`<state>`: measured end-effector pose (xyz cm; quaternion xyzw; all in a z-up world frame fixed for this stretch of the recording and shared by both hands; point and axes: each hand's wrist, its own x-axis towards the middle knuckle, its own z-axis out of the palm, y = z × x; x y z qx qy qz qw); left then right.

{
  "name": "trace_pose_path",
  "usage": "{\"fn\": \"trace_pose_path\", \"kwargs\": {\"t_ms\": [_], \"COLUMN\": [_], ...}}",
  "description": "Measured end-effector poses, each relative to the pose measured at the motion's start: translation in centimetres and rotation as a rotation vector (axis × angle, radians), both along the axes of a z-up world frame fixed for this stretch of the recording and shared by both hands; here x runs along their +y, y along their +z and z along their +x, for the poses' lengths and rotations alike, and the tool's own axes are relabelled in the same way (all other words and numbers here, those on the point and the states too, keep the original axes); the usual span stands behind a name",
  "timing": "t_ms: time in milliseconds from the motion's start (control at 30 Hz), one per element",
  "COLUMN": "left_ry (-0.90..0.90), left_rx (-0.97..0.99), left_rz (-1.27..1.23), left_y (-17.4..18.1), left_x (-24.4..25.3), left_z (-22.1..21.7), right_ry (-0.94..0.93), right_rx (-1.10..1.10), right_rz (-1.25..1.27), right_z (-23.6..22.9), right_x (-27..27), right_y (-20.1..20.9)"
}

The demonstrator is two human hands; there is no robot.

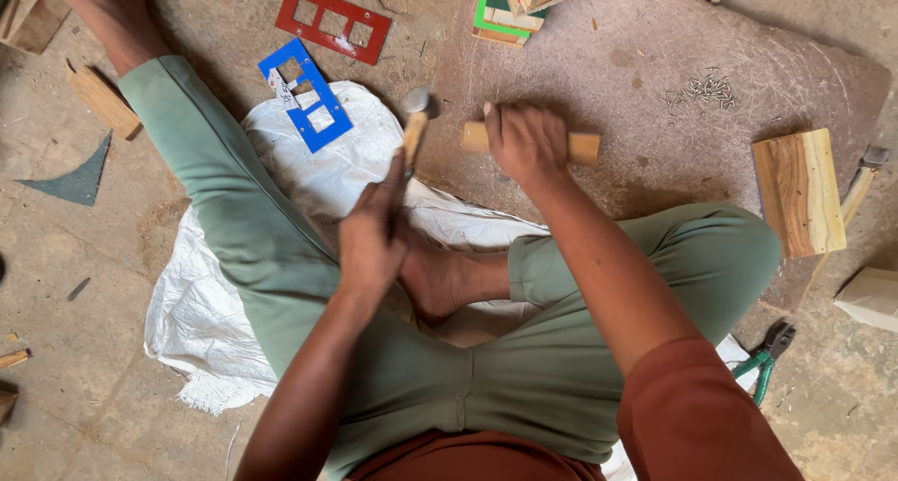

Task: The person sits on the floor and assembles a red wooden frame by hammering nails into it. They repeatedly pick up nails, position them, and strike them with a hammer to secure the frame pieces together.

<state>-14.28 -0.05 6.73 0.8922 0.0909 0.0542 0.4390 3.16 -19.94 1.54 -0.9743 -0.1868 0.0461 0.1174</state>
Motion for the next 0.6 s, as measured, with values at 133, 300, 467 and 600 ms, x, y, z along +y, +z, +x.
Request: {"fn": "trace_pose_path", "kwargs": {"t_ms": [133, 300, 467, 600], "left_ry": [0.076, 0.173, 0.225, 0.231], "left_rx": [0.025, 0.188, 0.134, 0.274], "left_rz": [0.075, 0.062, 0.066, 0.243], "left_y": [-2.0, -5.2, -8.0, -8.3], "left_x": [2.9, 5.8, 6.1, 6.2], "left_z": [-1.0, -0.9, 0.9, 2.9], "right_ry": [0.092, 0.180, 0.166, 0.110], "right_rx": [-0.096, -0.262, -0.270, -0.234], "right_rz": [-0.043, -0.092, -0.185, -0.164], "right_z": [-3.3, -6.3, -7.6, -7.7], "right_x": [-0.9, -2.0, -1.9, -1.2], "right_y": [-0.7, -3.1, -4.4, -4.6]}}
